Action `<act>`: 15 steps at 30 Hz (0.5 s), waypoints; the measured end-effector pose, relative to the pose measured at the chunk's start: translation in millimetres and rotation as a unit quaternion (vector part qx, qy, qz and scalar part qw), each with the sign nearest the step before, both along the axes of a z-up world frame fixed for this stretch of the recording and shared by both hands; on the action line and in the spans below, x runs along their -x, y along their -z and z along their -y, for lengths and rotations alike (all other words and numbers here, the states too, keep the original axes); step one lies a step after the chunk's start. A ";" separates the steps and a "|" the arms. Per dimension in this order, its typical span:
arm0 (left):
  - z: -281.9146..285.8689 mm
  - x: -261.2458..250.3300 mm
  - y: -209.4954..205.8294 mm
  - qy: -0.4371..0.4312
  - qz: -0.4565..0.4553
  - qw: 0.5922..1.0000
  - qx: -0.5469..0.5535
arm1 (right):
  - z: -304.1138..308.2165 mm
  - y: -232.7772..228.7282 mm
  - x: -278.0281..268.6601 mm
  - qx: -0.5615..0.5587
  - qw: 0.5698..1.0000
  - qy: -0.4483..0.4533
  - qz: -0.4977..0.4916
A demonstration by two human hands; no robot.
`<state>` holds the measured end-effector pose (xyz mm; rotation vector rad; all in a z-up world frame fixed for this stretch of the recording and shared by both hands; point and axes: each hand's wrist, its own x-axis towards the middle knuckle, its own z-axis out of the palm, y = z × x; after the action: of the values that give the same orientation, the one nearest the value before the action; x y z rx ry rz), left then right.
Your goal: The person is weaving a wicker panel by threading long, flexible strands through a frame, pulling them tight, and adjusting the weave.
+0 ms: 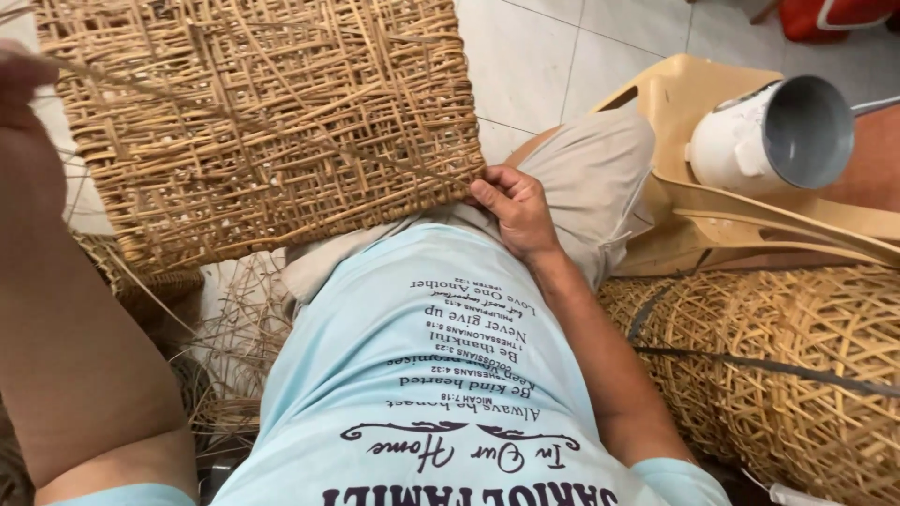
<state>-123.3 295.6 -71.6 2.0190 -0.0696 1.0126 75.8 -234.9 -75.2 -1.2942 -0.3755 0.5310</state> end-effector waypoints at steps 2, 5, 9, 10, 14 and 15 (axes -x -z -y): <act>33.8 -12.2 -23.4 0.026 -0.038 0.985 0.169 | 0.8 -0.1 -1.0 0.001 1.000 0.000 0.001; 124.9 -36.3 -90.4 0.106 -0.067 0.912 0.392 | 2.3 1.0 -2.4 0.003 1.000 -0.004 0.006; 230.4 -60.3 -151.1 0.204 -0.202 0.805 0.519 | 1.9 0.9 -1.5 0.006 1.000 -0.003 0.010; 239.6 -62.5 -146.4 0.205 -0.203 0.803 0.522 | 2.0 -0.1 -1.5 0.008 1.000 -0.002 0.008; 267.6 -67.8 -113.6 0.249 -0.269 0.926 0.084 | 2.0 -2.3 -1.4 0.014 1.000 -0.007 0.021; 272.7 -68.2 -102.7 0.179 -0.198 0.946 -0.186 | 2.3 -3.1 -0.8 0.012 1.000 -0.008 0.017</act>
<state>-55.0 22.8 31.1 2.4012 -0.4235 0.3710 76.5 -237.2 -72.1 -1.3264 -0.4097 0.5296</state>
